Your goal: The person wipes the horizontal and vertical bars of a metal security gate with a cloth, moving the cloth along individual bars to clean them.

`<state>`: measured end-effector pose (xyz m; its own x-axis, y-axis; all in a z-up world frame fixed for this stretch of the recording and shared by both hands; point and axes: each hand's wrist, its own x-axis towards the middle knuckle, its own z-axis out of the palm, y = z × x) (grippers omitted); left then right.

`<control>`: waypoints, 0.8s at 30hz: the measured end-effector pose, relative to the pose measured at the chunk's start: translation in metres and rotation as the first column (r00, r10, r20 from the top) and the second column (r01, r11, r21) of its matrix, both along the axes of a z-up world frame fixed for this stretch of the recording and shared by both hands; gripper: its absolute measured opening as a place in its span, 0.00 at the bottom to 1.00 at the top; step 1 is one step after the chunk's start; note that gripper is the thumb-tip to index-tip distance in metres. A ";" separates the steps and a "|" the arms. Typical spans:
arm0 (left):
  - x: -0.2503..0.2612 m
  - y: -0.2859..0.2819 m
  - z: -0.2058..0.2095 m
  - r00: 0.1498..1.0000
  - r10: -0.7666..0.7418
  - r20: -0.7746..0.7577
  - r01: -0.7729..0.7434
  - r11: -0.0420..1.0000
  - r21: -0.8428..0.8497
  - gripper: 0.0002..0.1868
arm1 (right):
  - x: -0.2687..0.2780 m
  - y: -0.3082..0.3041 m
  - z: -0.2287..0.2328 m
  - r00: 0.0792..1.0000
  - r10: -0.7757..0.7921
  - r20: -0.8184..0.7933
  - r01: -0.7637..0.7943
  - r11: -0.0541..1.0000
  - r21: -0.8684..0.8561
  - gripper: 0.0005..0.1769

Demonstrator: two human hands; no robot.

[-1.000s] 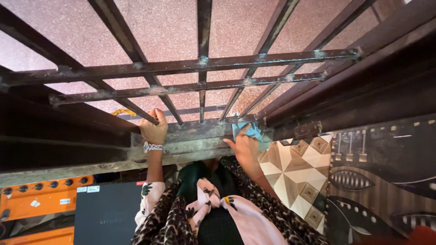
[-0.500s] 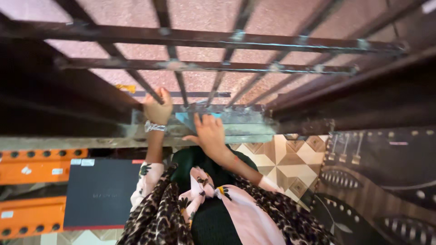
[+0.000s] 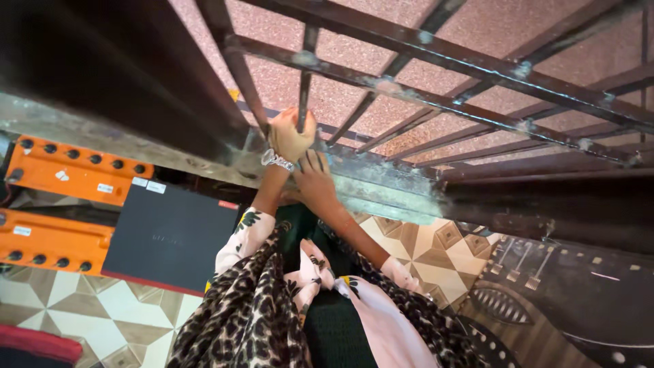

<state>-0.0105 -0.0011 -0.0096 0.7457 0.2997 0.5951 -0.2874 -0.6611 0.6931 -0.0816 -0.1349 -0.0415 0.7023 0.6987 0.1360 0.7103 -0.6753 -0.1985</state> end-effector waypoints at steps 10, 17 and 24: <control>-0.002 0.018 -0.002 0.983 -0.164 0.082 0.152 0.979 0.134 0.02 | 0.015 0.031 -0.040 0.981 -0.181 -0.065 0.157 0.951 -0.268 0.31; -0.001 0.020 -0.012 0.985 -0.154 0.073 0.141 0.977 0.161 0.03 | 0.013 0.003 -0.014 0.995 0.085 -0.043 -0.091 0.987 -0.133 0.44; -0.022 0.010 0.014 0.979 -0.146 -0.145 0.114 0.971 -0.208 0.25 | -0.013 -0.028 0.029 0.931 -0.359 -0.062 0.342 0.920 -0.190 0.63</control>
